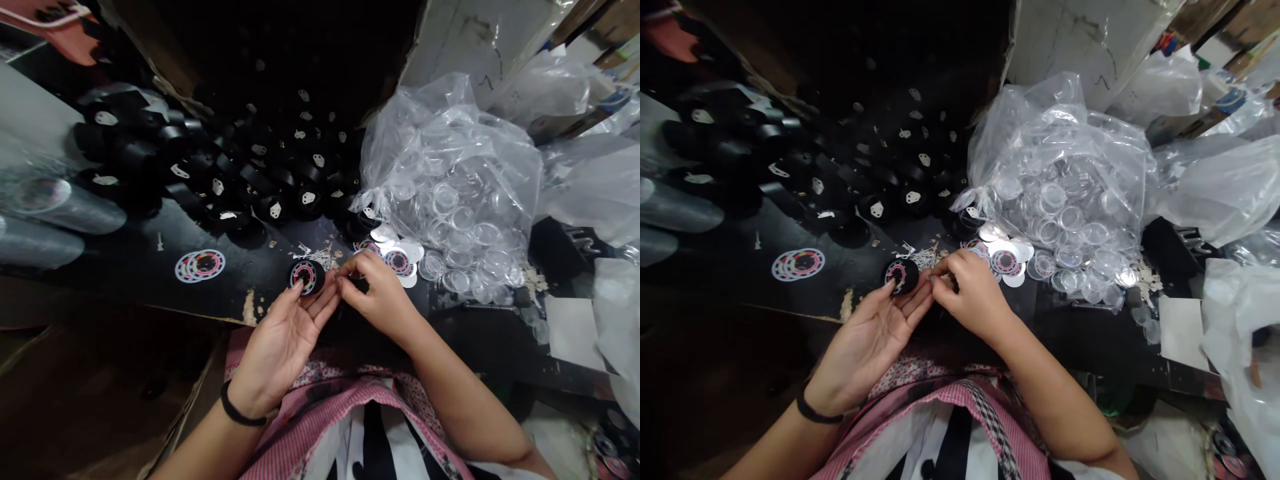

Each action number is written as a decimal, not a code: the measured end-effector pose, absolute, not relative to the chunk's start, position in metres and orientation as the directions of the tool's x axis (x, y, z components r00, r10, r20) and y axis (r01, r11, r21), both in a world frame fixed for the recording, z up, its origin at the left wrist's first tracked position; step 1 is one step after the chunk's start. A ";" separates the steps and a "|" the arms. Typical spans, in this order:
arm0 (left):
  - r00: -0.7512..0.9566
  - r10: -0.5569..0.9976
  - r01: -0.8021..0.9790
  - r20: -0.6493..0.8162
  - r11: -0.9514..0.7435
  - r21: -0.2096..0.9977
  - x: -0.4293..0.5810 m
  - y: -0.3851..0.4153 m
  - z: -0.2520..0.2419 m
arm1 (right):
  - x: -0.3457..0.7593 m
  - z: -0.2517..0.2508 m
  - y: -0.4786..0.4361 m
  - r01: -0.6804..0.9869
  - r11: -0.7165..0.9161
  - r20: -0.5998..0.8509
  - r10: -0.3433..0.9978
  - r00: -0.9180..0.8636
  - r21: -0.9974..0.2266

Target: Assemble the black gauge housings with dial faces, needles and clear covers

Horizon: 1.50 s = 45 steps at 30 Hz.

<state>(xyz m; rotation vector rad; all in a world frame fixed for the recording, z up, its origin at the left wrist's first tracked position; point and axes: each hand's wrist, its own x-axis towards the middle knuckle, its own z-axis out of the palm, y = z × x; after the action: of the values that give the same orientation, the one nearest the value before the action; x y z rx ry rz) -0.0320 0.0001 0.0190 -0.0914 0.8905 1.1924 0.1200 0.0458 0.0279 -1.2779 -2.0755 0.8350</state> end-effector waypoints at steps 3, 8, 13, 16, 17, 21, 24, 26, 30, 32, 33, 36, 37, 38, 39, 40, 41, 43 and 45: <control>0.005 0.819 -0.798 -0.574 0.349 0.491 -0.027 -0.005 0.018 | 0.124 0.032 0.038 0.589 0.321 0.115 0.926 -0.360 -0.742; -0.074 0.915 -0.722 -0.397 0.225 0.654 -0.021 -0.015 0.017 | 0.124 0.039 0.030 0.692 0.297 0.063 0.938 -0.342 -0.659; -0.147 0.898 -0.606 -0.414 0.249 0.755 -0.019 -0.010 0.018 | 0.127 0.045 0.023 0.495 0.294 0.125 0.930 -0.346 -0.818; -0.079 0.895 -0.529 -0.440 0.337 0.779 -0.013 -0.009 0.013 | 0.128 0.047 0.020 0.530 0.268 0.080 0.933 -0.351 -0.805; -0.057 0.901 -0.509 -0.430 0.345 0.789 -0.012 -0.010 0.011 | 0.128 0.048 0.020 0.559 0.261 0.062 0.935 -0.349 -0.787; -0.018 0.924 -0.454 -0.382 0.333 0.826 -0.010 -0.014 0.004 | 0.129 0.050 0.019 0.603 0.245 0.019 0.934 -0.356 -0.759; 0.008 0.927 -0.439 -0.376 0.341 0.832 -0.012 -0.015 0.004 | 0.131 0.051 0.019 0.599 0.232 0.002 0.933 -0.359 -0.766; 0.017 0.930 -0.420 -0.367 0.340 0.841 -0.013 -0.016 0.005 | 0.132 0.052 0.018 0.584 0.224 0.000 0.934 -0.359 -0.780; -0.013 0.941 -0.314 -0.338 0.317 0.895 -0.015 -0.016 0.011 | 0.132 0.052 0.016 0.582 0.214 0.009 0.942 -0.335 -0.785; -0.038 0.949 -0.258 -0.313 0.293 0.921 -0.015 -0.016 0.013 | 0.131 0.052 0.014 0.578 0.209 0.021 0.949 -0.315 -0.789; -0.049 0.953 -0.237 -0.299 0.279 0.930 -0.015 -0.017 0.015 | 0.131 0.051 0.013 0.570 0.207 0.028 0.952 -0.306 -0.795; -0.087 0.961 -0.192 -0.264 0.244 0.950 -0.015 -0.018 0.018 | 0.130 0.051 0.008 0.540 0.196 0.044 0.959 -0.281 -0.819; -0.099 0.962 -0.175 -0.255 0.236 0.956 -0.015 -0.018 0.019 | 0.130 0.051 0.006 0.530 0.193 0.048 0.960 -0.276 -0.826; -0.114 0.962 -0.154 -0.247 0.228 0.961 -0.015 -0.019 0.020 | 0.129 0.050 0.004 0.522 0.189 0.048 0.961 -0.272 -0.832; -0.130 0.963 -0.127 -0.235 0.218 0.968 -0.016 -0.019 0.020 | 0.129 0.050 0.002 0.516 0.182 0.043 0.962 -0.269 -0.837; -0.145 0.966 -0.091 -0.215 0.204 0.975 -0.016 -0.019 0.021 | 0.128 0.050 0.000 0.512 0.174 0.038 0.963 -0.266 -0.841; -0.155 0.969 -0.048 -0.191 0.185 0.981 -0.017 -0.020 0.021 | 0.127 0.049 -0.002 0.510 0.166 0.031 0.964 -0.264 -0.844; -0.162 0.977 0.040 -0.136 0.144 0.989 -0.018 -0.021 0.020 | 0.124 0.047 -0.003 0.504 0.147 0.015 0.967 -0.256 -0.851; -0.152 0.981 0.083 -0.123 0.137 0.987 -0.021 -0.023 0.018 | 0.120 0.046 -0.001 0.501 0.117 -0.007 0.971 -0.238 -0.857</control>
<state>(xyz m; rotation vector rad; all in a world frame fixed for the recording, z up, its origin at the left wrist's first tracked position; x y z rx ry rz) -0.0206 -0.0228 0.0183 1.1050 1.4458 1.1709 0.1203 -0.0013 0.0458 -1.4282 -1.8129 1.0326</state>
